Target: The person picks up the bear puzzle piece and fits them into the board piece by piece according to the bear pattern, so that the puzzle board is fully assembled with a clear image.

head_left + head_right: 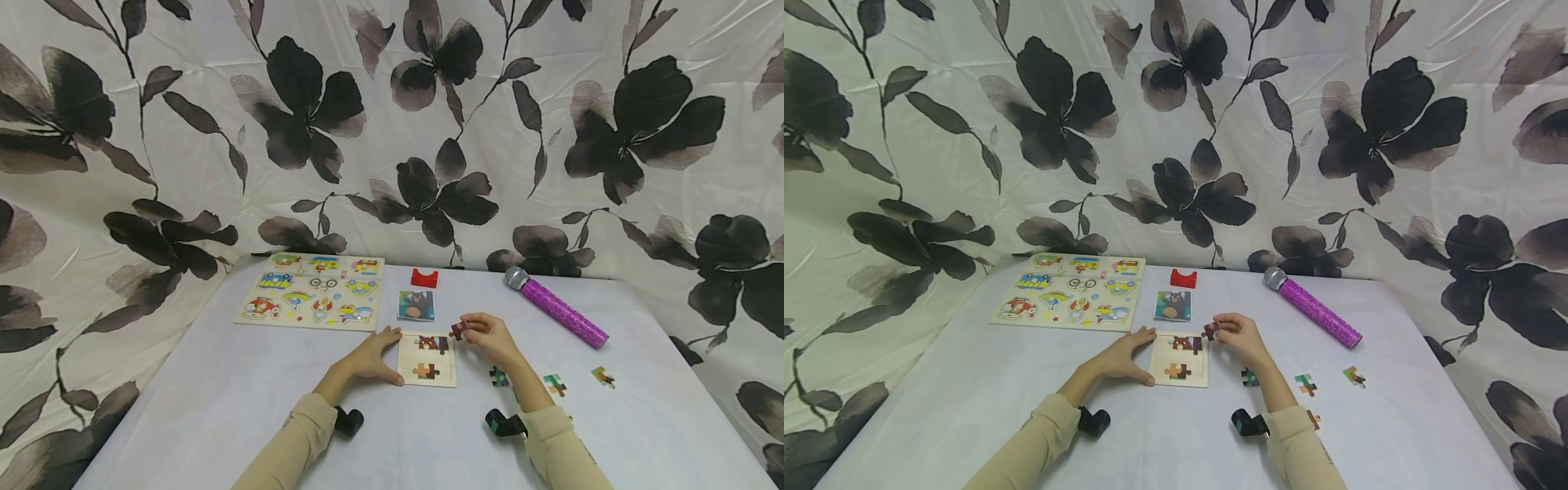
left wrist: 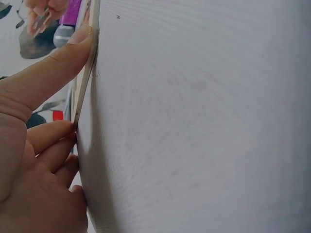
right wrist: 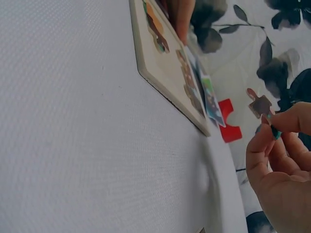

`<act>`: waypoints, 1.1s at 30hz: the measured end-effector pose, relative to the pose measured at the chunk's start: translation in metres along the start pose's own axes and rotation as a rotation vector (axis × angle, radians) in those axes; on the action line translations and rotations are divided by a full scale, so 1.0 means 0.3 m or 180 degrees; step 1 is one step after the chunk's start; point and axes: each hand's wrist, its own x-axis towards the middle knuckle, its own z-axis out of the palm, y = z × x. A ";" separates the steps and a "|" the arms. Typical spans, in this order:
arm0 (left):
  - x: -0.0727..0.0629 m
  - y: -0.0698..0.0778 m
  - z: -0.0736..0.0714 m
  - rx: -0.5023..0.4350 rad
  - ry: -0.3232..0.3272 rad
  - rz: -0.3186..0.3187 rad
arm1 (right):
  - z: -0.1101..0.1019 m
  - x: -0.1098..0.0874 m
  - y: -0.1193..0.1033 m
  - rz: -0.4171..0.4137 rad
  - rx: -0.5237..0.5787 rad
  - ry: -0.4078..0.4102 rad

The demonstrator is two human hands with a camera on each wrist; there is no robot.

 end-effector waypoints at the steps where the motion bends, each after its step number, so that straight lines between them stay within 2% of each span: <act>1: 0.001 -0.001 0.001 0.0000 -0.0001 -0.0005 | 0.001 0.000 0.000 -0.0008 -0.0016 0.0011; 8: 0.000 -0.004 0.002 -0.0025 -0.0017 -0.0054 | 0.003 0.001 0.007 -0.0084 0.0064 0.0000; 16: -0.001 -0.004 0.000 -0.0029 -0.0030 -0.0056 | 0.017 -0.002 0.001 0.0132 0.0294 0.0136; 22: 0.002 -0.008 0.000 -0.0048 -0.0013 0.0026 | 0.022 -0.006 -0.005 -0.0013 0.0402 0.0122; 26: 0.003 -0.010 0.000 -0.0050 -0.0011 0.0046 | 0.025 -0.009 -0.006 -0.0146 0.0353 0.0119; 33: 0.002 -0.008 0.000 -0.0053 -0.0009 0.0003 | 0.037 -0.006 -0.010 -0.0140 0.0305 0.0513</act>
